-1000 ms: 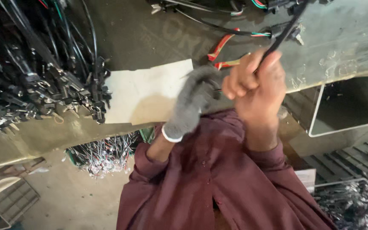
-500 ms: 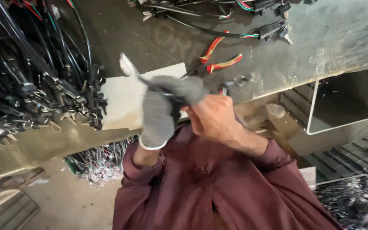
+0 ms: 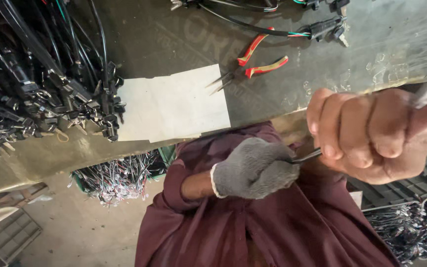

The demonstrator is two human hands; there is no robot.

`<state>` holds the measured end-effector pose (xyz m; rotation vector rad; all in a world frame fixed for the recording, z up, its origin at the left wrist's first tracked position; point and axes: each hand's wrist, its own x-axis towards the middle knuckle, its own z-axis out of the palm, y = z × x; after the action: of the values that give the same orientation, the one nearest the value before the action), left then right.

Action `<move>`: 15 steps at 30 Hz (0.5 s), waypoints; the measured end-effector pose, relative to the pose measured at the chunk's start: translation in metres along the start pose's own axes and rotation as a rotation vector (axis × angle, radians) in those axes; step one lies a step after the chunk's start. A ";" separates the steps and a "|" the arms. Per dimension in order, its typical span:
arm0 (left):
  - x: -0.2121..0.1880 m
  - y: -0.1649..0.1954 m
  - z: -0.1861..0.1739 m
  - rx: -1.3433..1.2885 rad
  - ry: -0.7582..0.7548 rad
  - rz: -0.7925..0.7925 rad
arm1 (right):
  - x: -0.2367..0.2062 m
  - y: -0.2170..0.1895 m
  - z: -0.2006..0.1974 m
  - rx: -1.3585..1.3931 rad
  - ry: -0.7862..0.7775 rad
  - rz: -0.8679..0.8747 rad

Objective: The person holds a black cable against the workbench and uses pliers to strip insulation from its end, pulling off the cut jacket to expose inner colored wires. They repeat the stripping process on the cable end, repositioning the cable and pliers several times.

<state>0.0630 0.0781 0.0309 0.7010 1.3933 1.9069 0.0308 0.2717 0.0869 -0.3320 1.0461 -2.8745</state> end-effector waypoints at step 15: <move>-0.003 -0.001 -0.094 -0.097 0.454 -0.157 | -0.037 0.131 -0.077 -0.612 0.009 0.579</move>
<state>-0.0050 0.0195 0.0026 0.1044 1.5555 2.0676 0.0483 0.2248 -0.0613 -0.0226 1.6753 -2.0133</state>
